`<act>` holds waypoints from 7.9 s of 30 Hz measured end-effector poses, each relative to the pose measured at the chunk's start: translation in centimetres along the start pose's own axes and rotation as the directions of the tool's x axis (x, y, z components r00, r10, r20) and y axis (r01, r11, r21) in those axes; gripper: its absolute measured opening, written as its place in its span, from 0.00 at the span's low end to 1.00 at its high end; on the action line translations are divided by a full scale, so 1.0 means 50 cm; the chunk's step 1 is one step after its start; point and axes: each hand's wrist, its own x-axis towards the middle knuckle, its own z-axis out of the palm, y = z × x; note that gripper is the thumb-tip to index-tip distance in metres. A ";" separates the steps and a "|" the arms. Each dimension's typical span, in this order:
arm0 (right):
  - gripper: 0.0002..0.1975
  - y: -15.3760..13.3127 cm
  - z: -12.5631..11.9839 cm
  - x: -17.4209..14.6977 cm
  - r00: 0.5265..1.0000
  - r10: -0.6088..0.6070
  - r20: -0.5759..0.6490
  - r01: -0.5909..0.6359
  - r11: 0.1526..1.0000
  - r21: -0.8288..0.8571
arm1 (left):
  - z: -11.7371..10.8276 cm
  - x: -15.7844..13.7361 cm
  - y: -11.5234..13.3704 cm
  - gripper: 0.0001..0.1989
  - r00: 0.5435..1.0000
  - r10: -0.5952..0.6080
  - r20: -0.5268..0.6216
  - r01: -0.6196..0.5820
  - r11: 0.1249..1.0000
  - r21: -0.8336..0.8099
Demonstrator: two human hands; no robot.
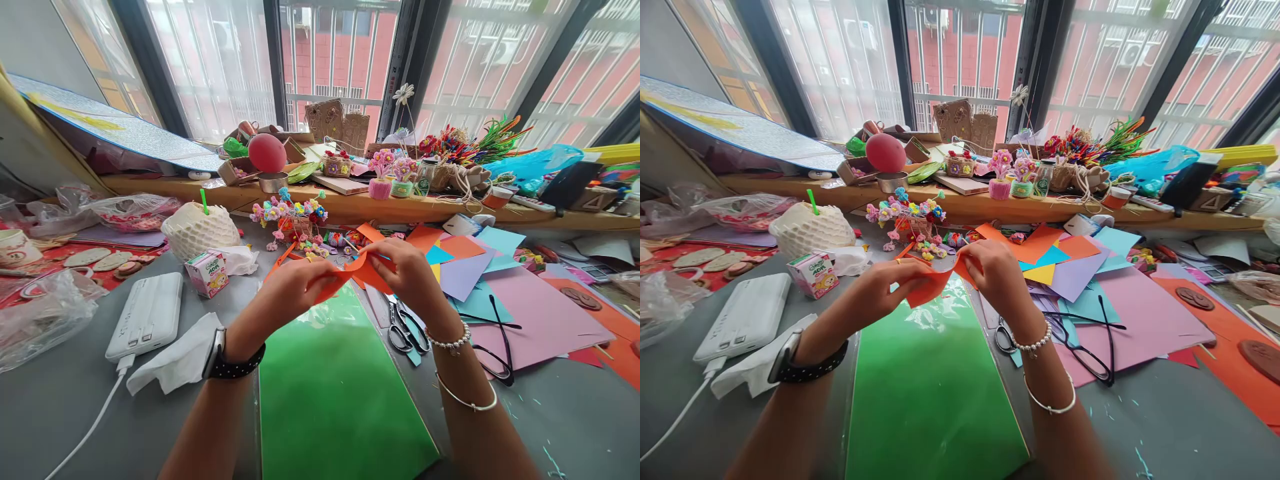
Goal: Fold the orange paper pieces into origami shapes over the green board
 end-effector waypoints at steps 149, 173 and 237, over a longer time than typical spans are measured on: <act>0.11 -0.082 -0.095 -0.025 0.800 0.133 0.585 -0.503 0.679 0.534 | -0.083 0.042 0.078 0.07 0.947 0.039 0.318 0.079 0.934 -0.350; 0.08 -0.075 -0.017 -0.014 0.975 0.020 -0.222 -0.054 0.987 -0.150 | 0.008 0.046 0.104 0.10 0.956 0.010 -0.292 0.118 0.901 0.418; 0.12 -0.062 -0.079 -0.022 0.812 0.129 0.570 -0.469 0.725 0.504 | -0.069 0.044 0.076 0.08 0.933 0.087 0.348 0.009 0.964 -0.265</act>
